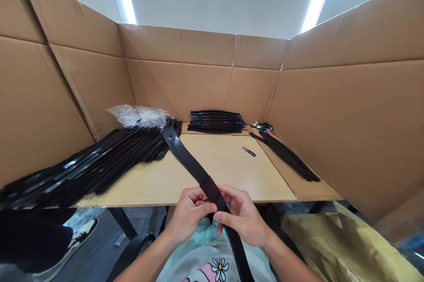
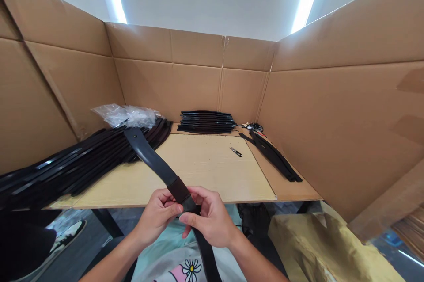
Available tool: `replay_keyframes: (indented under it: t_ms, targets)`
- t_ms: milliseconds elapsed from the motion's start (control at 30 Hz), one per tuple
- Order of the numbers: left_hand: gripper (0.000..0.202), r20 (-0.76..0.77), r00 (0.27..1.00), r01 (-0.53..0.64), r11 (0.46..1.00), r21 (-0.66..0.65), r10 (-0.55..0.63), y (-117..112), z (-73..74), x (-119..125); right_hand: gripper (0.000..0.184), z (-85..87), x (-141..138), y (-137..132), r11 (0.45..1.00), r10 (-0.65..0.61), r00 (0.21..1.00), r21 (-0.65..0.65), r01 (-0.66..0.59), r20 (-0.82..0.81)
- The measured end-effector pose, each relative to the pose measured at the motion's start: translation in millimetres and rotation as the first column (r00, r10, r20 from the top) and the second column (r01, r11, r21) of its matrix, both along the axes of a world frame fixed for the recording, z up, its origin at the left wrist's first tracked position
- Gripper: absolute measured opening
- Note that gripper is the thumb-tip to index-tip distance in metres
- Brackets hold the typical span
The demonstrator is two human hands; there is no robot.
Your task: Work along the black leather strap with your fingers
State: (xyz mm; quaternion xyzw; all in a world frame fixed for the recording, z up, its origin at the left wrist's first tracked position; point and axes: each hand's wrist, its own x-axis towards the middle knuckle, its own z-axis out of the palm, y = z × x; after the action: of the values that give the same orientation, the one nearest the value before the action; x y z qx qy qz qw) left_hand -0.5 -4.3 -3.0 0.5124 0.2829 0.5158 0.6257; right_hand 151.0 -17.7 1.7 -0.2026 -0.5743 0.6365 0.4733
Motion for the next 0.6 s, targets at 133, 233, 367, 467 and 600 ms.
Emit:
replay_keyframes:
  t_ms: [133,233,367,467,600]
  targets:
    - [0.031,0.013,0.999,0.052,0.999,-0.010,-0.052,0.8,-0.6,0.2,0.042,-0.2,1.6,-0.1,0.999,-0.015,1.000,-0.030,0.015,-0.010]
    - [0.032,0.033,0.995,0.100,0.994,-0.032,-0.099,-0.4,0.1,1.9,0.041,-2.3,3.3,2.6,0.998,0.025,1.000,-0.053,-0.025,0.005]
    - [0.027,0.071,0.984,0.167,0.986,-0.027,-0.165,-2.9,2.2,4.2,0.039,-1.2,3.5,3.9,0.998,0.038,0.999,-0.058,-0.036,0.036]
    - [0.021,0.068,0.986,0.152,0.988,-0.002,-0.151,-4.4,4.2,5.6,0.044,1.6,1.8,2.2,0.998,-0.057,0.994,-0.029,0.060,0.091]
    - [0.019,0.037,0.995,0.088,0.996,0.030,-0.089,-7.5,8.8,7.9,0.051,2.1,-0.5,0.5,0.980,-0.199,0.969,0.014,0.199,0.149]
